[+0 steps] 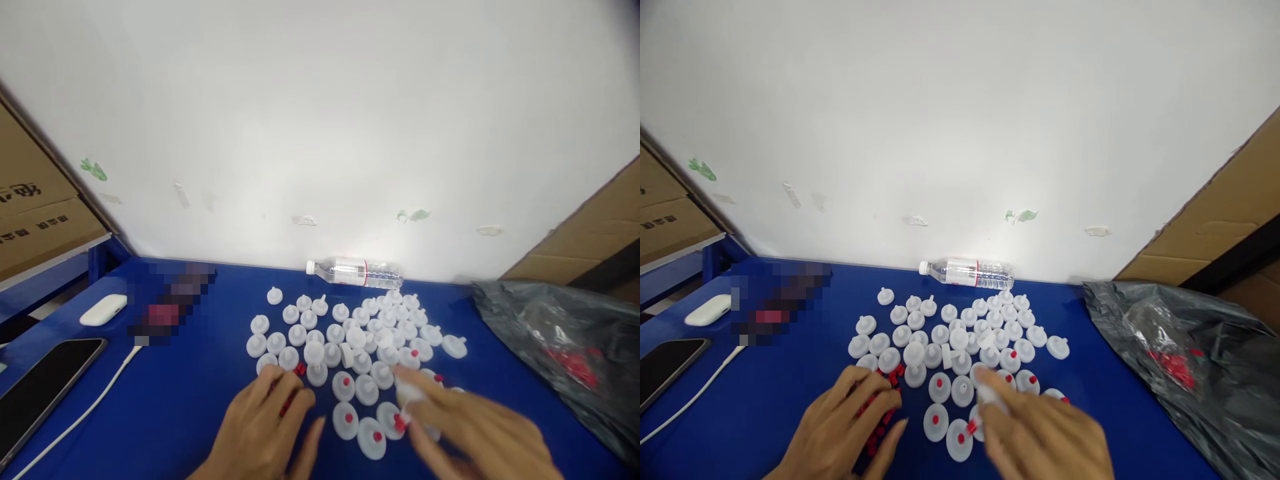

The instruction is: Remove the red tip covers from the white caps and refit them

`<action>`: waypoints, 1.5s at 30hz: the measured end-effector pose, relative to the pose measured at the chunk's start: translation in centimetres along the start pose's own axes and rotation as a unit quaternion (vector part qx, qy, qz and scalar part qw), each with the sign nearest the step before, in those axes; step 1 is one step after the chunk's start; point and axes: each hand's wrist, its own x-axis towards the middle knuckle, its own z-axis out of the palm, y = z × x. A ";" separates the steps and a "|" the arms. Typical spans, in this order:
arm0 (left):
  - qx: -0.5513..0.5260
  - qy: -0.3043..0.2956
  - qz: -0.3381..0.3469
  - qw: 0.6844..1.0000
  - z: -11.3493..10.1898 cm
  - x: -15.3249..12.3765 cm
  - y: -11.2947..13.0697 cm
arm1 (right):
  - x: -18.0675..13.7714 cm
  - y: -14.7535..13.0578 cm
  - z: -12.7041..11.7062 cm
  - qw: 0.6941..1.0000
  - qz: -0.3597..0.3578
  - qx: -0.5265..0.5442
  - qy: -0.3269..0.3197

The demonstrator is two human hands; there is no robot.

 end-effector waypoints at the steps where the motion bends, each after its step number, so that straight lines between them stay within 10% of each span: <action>1: 0.024 -0.019 -0.022 0.999 -0.3 0.2 0.0 | 0.0 1.0 -0.2 0.999 0.048 -0.018 0.004; 8: 0.133 -0.113 -0.029 0.984 0.5 -1.2 -0.3 | -0.9 7.3 -2.1 0.944 0.302 -0.133 -0.002; 19: 0.163 -0.139 -0.024 0.976 1.1 -2.4 -0.8 | -2.7 9.8 -2.2 0.884 0.371 -0.051 -0.281; 28: 0.145 -0.089 0.029 0.985 1.0 -1.8 -0.8 | -2.4 10.2 -2.6 0.913 0.361 -0.135 -0.136; 45: -0.020 0.030 0.065 0.997 0.7 -0.5 -0.5 | -4.2 11.2 -0.8 0.897 0.389 -0.085 -0.192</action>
